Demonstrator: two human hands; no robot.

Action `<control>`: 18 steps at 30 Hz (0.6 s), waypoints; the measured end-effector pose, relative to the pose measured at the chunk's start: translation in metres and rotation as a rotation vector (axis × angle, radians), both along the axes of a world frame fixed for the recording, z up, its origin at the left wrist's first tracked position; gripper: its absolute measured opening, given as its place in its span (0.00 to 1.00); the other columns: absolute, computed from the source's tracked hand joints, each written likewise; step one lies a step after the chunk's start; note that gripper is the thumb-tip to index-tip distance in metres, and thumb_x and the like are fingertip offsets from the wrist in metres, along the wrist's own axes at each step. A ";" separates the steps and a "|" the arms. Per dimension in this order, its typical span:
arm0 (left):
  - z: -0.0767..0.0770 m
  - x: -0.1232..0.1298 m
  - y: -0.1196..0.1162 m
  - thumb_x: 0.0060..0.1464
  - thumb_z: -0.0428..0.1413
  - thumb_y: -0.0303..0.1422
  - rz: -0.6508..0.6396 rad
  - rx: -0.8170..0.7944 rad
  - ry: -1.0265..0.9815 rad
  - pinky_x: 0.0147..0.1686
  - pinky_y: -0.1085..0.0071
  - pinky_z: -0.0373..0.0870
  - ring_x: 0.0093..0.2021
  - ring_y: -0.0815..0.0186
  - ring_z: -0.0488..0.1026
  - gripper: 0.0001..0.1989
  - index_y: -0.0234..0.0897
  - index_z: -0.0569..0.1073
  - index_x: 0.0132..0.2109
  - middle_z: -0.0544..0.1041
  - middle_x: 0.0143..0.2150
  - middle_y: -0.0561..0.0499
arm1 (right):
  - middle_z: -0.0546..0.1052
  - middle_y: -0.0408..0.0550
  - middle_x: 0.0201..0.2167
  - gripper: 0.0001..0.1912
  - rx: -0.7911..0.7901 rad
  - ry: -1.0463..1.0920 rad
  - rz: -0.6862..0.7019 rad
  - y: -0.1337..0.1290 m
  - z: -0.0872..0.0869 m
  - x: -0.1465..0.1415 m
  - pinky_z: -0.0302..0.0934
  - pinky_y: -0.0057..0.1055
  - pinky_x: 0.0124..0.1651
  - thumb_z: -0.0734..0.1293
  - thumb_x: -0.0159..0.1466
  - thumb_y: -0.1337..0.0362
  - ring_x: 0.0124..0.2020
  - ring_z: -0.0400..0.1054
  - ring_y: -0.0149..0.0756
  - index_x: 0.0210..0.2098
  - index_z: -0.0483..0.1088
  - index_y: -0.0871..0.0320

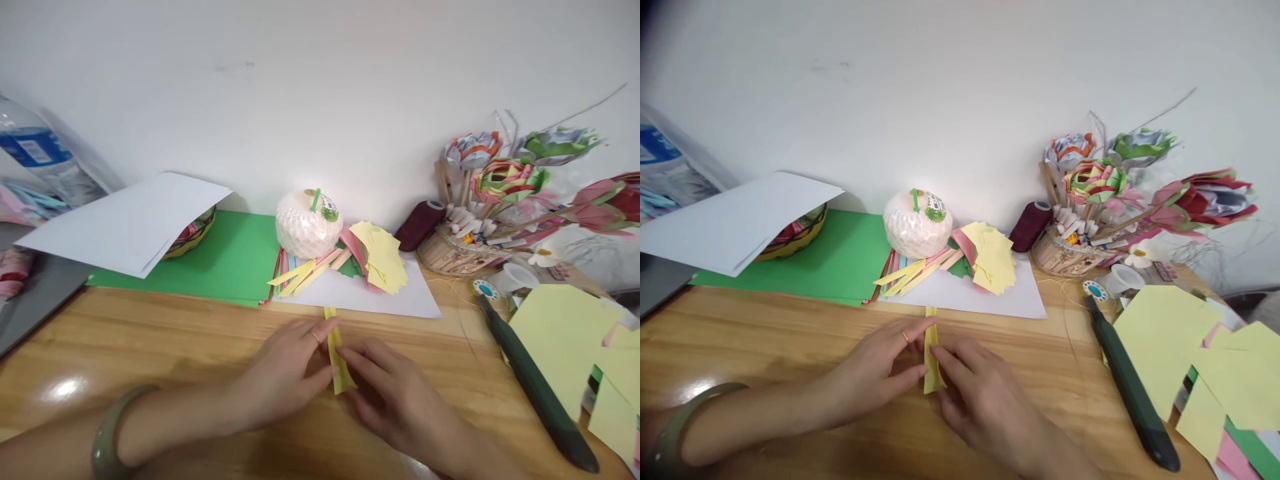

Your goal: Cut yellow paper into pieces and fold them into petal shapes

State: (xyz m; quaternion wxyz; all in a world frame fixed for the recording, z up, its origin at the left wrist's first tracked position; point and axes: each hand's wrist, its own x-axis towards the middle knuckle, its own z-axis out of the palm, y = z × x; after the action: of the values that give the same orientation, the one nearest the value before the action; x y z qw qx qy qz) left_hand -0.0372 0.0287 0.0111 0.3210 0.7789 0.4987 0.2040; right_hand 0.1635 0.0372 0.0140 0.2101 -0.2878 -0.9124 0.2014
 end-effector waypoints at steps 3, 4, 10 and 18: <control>0.003 0.001 -0.001 0.51 0.55 0.30 -0.013 -0.033 0.026 0.48 0.58 0.65 0.45 0.59 0.68 0.30 0.38 0.58 0.60 0.73 0.42 0.48 | 0.72 0.53 0.40 0.20 0.002 -0.018 0.018 -0.002 -0.003 -0.001 0.66 0.33 0.38 0.62 0.60 0.70 0.39 0.67 0.37 0.52 0.61 0.60; 0.005 0.001 -0.001 0.50 0.55 0.30 -0.019 -0.045 0.025 0.47 0.59 0.65 0.44 0.59 0.67 0.30 0.38 0.58 0.61 0.74 0.40 0.49 | 0.72 0.52 0.40 0.20 -0.001 -0.023 0.018 -0.002 -0.004 -0.001 0.66 0.33 0.38 0.63 0.60 0.69 0.39 0.67 0.37 0.52 0.61 0.59; 0.007 0.000 -0.002 0.55 0.51 0.31 -0.061 -0.006 -0.020 0.46 0.61 0.64 0.43 0.60 0.67 0.23 0.38 0.62 0.58 0.76 0.35 0.52 | 0.72 0.52 0.41 0.18 0.074 -0.024 -0.067 -0.004 -0.009 -0.002 0.66 0.35 0.40 0.64 0.60 0.69 0.41 0.67 0.39 0.50 0.62 0.60; 0.002 0.002 -0.001 0.54 0.53 0.28 -0.063 0.183 -0.031 0.37 0.69 0.65 0.35 0.65 0.67 0.05 0.36 0.73 0.33 0.73 0.30 0.52 | 0.71 0.45 0.28 0.10 0.003 -0.118 -0.112 -0.005 -0.005 -0.004 0.61 0.29 0.28 0.70 0.56 0.60 0.29 0.66 0.34 0.30 0.64 0.57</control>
State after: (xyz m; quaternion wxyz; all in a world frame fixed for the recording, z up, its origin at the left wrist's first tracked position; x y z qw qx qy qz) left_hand -0.0357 0.0276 0.0130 0.2624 0.8171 0.4482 0.2503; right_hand 0.1596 0.0317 0.0089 0.1676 -0.3494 -0.9059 0.1706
